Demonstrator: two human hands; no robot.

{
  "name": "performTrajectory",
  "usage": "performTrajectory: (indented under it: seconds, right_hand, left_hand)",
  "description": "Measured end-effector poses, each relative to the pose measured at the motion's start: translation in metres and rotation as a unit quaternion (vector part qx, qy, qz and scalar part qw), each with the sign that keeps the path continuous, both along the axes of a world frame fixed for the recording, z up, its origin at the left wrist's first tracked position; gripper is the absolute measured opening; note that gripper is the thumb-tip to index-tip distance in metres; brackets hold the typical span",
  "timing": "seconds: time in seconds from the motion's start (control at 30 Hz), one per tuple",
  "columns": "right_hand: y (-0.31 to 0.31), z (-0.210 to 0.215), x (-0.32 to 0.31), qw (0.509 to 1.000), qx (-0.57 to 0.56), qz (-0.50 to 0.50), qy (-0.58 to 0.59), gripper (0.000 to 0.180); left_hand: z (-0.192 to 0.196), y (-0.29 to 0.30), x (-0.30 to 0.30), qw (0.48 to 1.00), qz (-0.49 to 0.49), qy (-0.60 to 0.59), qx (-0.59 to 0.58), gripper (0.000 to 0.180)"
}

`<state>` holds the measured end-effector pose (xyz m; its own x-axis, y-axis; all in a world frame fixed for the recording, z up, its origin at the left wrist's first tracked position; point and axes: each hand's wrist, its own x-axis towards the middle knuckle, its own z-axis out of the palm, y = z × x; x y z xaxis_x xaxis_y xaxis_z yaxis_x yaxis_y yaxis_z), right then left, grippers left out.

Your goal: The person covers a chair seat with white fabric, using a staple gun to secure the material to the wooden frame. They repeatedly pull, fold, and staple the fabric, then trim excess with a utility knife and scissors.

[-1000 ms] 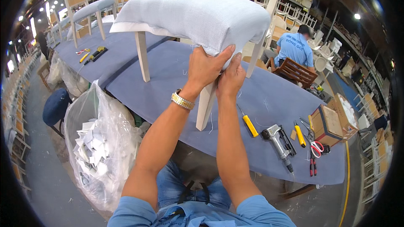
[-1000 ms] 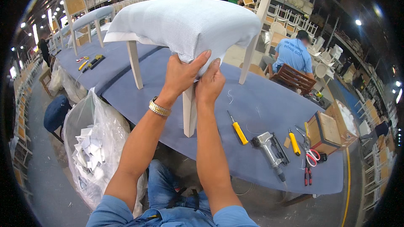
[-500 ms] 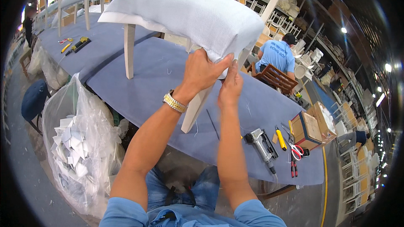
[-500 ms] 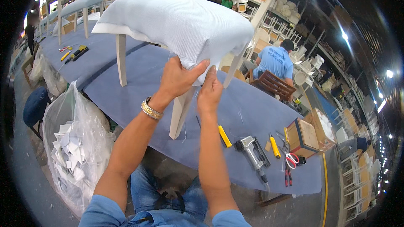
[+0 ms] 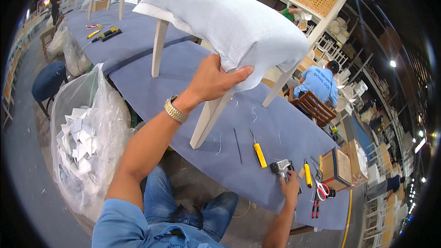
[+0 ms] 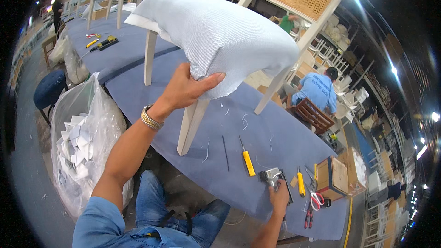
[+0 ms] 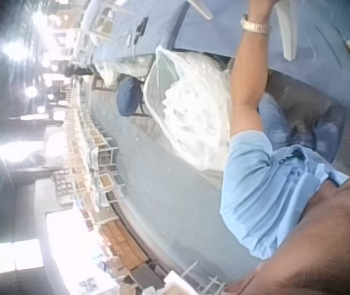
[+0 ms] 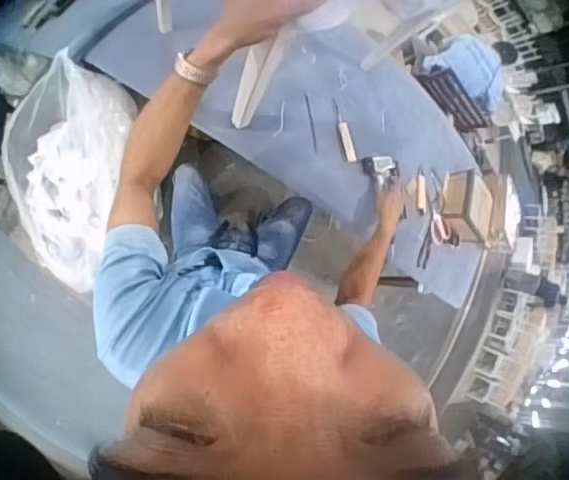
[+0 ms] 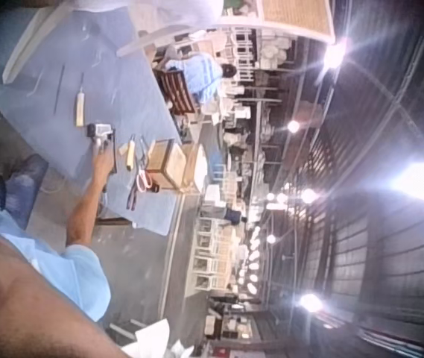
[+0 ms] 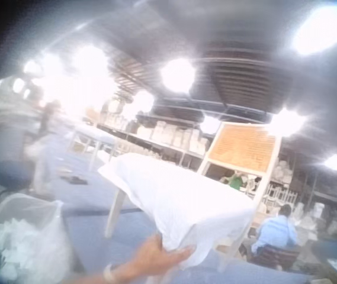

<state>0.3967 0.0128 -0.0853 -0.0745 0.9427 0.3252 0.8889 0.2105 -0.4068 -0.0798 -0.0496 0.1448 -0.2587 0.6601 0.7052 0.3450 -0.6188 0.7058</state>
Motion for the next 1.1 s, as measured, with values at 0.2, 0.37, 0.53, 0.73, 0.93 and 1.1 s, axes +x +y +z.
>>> performTrajectory:
  seconds: [0.2,0.37,0.53,0.73,0.93,1.1]
  right_hand:
    - [0.021,-0.01,0.013,0.994,-0.063,0.069,0.049,0.051]
    - [0.029,0.044,0.014,0.972,-0.105,0.068,0.2,0.041]
    - [-0.016,0.139,-0.058,0.922,-0.034,0.084,0.378,0.022]
    - [-0.068,0.206,-0.18,0.831,0.05,0.323,0.45,0.034]
    - [-0.082,0.224,-0.249,0.753,0.023,0.434,0.494,0.04]
    - [-0.079,0.226,-0.265,0.776,-0.001,0.423,0.467,0.038]
  left_hand:
    - [-0.008,0.003,-0.005,1.0,0.026,0.006,0.004,0.063]
    - [-0.013,0.007,-0.006,1.0,0.028,0.011,0.001,0.065]
    - [-0.012,0.004,-0.008,1.0,0.009,-0.004,0.013,0.064]
    - [-0.012,0.004,-0.011,1.0,0.001,0.012,-0.01,0.061]
    - [0.001,-0.015,-0.009,0.998,-0.008,0.041,-0.04,0.053]
    - [0.002,-0.012,-0.014,0.998,-0.017,0.046,-0.038,0.051]
